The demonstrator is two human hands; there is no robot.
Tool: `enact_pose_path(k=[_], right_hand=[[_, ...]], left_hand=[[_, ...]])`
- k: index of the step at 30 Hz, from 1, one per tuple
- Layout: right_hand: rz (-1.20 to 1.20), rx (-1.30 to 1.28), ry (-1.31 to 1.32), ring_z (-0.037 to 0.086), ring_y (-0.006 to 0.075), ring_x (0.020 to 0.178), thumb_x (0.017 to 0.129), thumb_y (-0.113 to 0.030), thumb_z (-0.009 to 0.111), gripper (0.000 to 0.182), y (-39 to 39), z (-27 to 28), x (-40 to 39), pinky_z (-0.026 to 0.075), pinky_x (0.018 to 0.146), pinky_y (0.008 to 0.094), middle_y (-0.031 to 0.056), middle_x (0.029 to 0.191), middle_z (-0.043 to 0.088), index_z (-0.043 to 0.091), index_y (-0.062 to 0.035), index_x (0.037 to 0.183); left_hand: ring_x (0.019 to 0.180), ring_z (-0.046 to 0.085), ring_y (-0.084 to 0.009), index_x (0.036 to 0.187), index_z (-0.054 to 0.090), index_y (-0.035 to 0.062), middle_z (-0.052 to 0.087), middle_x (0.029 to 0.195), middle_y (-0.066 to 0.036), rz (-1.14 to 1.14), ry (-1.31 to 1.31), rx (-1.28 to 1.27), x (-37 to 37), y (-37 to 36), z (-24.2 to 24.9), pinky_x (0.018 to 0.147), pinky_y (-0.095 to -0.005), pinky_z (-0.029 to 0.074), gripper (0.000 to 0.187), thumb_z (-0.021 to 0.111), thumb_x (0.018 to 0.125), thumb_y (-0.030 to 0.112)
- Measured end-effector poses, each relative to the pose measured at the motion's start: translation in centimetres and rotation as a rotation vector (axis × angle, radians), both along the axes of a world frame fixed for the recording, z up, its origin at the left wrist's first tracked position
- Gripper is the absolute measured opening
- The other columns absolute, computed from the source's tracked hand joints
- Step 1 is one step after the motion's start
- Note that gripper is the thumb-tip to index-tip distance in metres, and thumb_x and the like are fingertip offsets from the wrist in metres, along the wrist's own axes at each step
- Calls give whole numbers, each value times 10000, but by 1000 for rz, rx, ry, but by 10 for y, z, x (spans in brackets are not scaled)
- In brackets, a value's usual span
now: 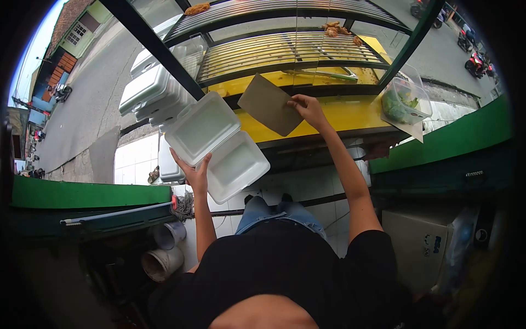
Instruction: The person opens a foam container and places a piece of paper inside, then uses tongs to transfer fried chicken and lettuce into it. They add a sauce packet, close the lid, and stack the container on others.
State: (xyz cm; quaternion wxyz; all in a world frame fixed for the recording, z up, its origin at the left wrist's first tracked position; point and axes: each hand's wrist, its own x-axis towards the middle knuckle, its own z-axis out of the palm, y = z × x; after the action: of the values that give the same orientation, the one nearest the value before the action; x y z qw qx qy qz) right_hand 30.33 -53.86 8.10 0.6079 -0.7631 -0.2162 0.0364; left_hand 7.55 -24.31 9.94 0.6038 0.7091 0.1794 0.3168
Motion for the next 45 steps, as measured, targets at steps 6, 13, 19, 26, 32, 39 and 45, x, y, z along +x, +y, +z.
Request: enact_pose_path(k=[6,13,19,26,32,39,45], right_hand=[[154,-5,6,551,47,779,926,-222,611,218,-34,86,-4,451,702,222,-15,816,625,630,-9,970],[688,-270,39,525,58,773,883,-360,658,338,-15,120,-10,439,709,258,-20,798,608,659,-25,926],[677,-583,-13,586,140,831,860,-391,662,313,34,33,-2,393,799,326,38,841,669,684,-92,951],[277,-762,-513,564,198,944,787,-336,687,185,52,-4,-7,314,860,388,-36,879,678,678,-180,887],[150,-797,-657,578,208,920,757,-309,701,146,55,-12,-11,338,859,384,-28,853,669,686,-195,847],[49,-870,-786,587,226,911,788,-266,660,99,53,-24,-8,379,843,432,6,846,632,661,-195,856],[10,-886,-686,590,239,931,811,-245,632,85,50,-30,-11,382,846,467,19,871,625,656,-192,874]], left_hand=[[1329,321,-305,1497,-66,82,165,1496,-235,-57,17,47,15,-20,-13,1099,-366,273,1182,814,709,129],[1171,501,-242,1445,176,24,414,1357,-172,-366,6,-195,80,-28,-70,982,-320,410,839,705,796,73],[913,627,-197,1182,494,-19,618,1057,-101,-555,193,-686,115,-12,-76,793,-321,524,375,570,886,199],[1020,550,-191,1156,519,12,578,1045,-87,-452,244,-761,139,-8,-76,920,-329,430,335,542,886,210],[1021,545,-221,1167,520,11,565,1062,-108,-312,148,-422,150,-10,-93,912,-330,424,358,568,888,229],[1125,471,-344,1254,482,58,457,1202,-204,-149,149,632,86,-86,-14,991,-387,377,545,664,783,261],[1230,373,-403,1313,459,113,334,1307,-259,-133,173,787,79,-118,-30,1046,-431,319,576,658,792,258]])
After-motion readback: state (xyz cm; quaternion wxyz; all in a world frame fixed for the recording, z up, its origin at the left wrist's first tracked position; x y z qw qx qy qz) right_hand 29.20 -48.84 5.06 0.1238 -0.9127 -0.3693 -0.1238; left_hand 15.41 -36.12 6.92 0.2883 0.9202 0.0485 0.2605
